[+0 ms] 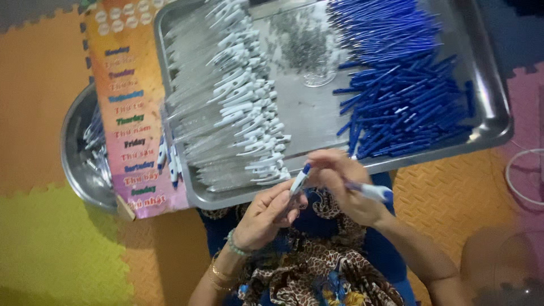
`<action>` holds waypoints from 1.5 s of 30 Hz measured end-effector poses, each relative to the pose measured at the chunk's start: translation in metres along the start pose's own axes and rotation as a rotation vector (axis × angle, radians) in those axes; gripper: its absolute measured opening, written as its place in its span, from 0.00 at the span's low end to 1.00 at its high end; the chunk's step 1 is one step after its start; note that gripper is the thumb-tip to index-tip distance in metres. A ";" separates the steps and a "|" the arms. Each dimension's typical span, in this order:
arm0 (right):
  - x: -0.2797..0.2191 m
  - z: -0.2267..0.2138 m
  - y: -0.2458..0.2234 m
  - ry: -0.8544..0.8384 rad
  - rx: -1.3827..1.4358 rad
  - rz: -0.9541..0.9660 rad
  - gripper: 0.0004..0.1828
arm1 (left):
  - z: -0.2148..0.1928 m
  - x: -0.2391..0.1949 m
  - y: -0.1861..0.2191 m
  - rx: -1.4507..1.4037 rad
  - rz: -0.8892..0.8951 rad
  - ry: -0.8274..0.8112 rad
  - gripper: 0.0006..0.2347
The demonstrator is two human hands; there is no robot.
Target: The person assembles ballpoint pens by inserting blue ink cartridges into clear plastic pen bodies. They pick up a pen body and a cartridge, insert the cartridge, and place the completed pen on a metal tray.
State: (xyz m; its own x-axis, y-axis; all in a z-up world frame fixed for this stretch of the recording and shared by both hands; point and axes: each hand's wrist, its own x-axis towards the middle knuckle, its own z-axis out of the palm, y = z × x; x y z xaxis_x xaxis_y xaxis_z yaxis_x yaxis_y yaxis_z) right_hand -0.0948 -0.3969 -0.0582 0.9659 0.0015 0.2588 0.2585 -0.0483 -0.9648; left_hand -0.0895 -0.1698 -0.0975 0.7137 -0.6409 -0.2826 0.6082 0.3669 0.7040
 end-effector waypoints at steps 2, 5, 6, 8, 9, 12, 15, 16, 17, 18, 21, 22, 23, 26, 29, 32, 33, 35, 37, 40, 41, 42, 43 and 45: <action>-0.002 -0.002 -0.006 -0.088 -0.081 -0.009 0.16 | 0.007 0.003 0.016 0.102 -0.025 -0.067 0.20; -0.003 -0.002 -0.008 -0.171 -0.118 0.012 0.15 | 0.004 0.004 0.016 0.180 -0.079 -0.120 0.22; -0.004 -0.001 -0.007 -0.161 -0.081 0.036 0.14 | 0.000 0.004 0.011 0.157 -0.109 -0.114 0.27; 0.000 0.001 -0.010 -0.177 -0.071 0.017 0.15 | 0.000 0.003 0.011 0.145 -0.097 -0.161 0.26; 0.003 0.001 -0.012 -0.201 -0.060 -0.002 0.16 | 0.000 0.002 0.010 0.128 -0.080 -0.201 0.25; -0.002 0.001 -0.007 -0.169 -0.040 0.042 0.11 | -0.007 0.003 0.000 0.104 -0.070 -0.228 0.27; -0.003 -0.001 -0.005 -0.153 -0.042 0.072 0.14 | -0.015 0.003 -0.012 0.052 -0.072 -0.279 0.23; -0.004 -0.002 -0.006 -0.154 -0.041 0.071 0.14 | -0.016 0.003 -0.013 0.053 -0.070 -0.278 0.23; -0.004 -0.002 -0.007 -0.138 -0.034 0.051 0.14 | -0.016 0.002 -0.015 0.000 -0.099 -0.294 0.24; -0.004 -0.003 -0.008 -0.122 -0.027 0.030 0.14 | -0.016 0.002 -0.017 -0.054 -0.128 -0.310 0.24; -0.008 0.002 -0.010 -0.065 -0.039 -0.001 0.12 | 0.000 0.004 -0.003 -0.038 -0.164 -0.308 0.28; -0.012 0.003 -0.008 -0.066 -0.039 0.000 0.12 | -0.001 0.002 -0.005 -0.039 -0.163 -0.307 0.28; -0.016 0.005 -0.007 -0.037 0.028 0.068 0.12 | -0.003 0.001 -0.007 -0.030 -0.202 -0.301 0.28; -0.020 0.005 -0.003 0.009 0.134 0.117 0.13 | -0.004 0.001 -0.007 -0.037 -0.241 -0.348 0.29; -0.021 0.004 -0.003 0.058 0.169 0.087 0.13 | -0.003 0.002 -0.006 -0.062 -0.265 -0.398 0.28; -0.017 0.001 -0.009 0.080 0.145 0.098 0.14 | -0.004 0.002 -0.008 -0.068 -0.298 -0.360 0.27; -0.014 0.000 -0.011 0.072 0.124 0.116 0.17 | -0.004 0.002 -0.008 -0.064 -0.307 -0.324 0.27; -0.016 0.000 -0.007 0.089 0.150 0.111 0.16 | -0.001 0.002 -0.006 -0.104 -0.320 -0.311 0.26; -0.016 0.001 -0.005 0.108 0.175 0.104 0.15 | 0.000 0.003 -0.006 -0.144 -0.334 -0.299 0.25; -0.016 0.001 -0.003 0.136 0.213 0.110 0.14 | 0.001 0.005 -0.006 -0.148 -0.244 -0.316 0.26; -0.016 -0.001 -0.001 0.119 0.195 0.095 0.12 | 0.003 0.006 -0.004 -0.092 -0.205 -0.320 0.24; -0.017 -0.003 0.000 0.102 0.178 0.080 0.11 | 0.005 0.007 -0.001 -0.036 -0.166 -0.325 0.22; -0.016 -0.004 -0.001 0.109 0.174 0.077 0.11 | 0.003 0.006 -0.004 -0.034 -0.170 -0.332 0.22; -0.016 -0.007 -0.003 0.041 0.079 0.094 0.11 | -0.002 0.004 -0.011 -0.010 -0.194 -0.285 0.19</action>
State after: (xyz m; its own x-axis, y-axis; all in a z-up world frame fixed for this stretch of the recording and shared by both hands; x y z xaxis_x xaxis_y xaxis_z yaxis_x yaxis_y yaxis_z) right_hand -0.1108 -0.4042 -0.0591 0.9851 -0.0407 0.1673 0.1686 0.0328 -0.9851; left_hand -0.0924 -0.1751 -0.1075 0.4592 -0.8617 -0.2160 0.7276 0.2252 0.6480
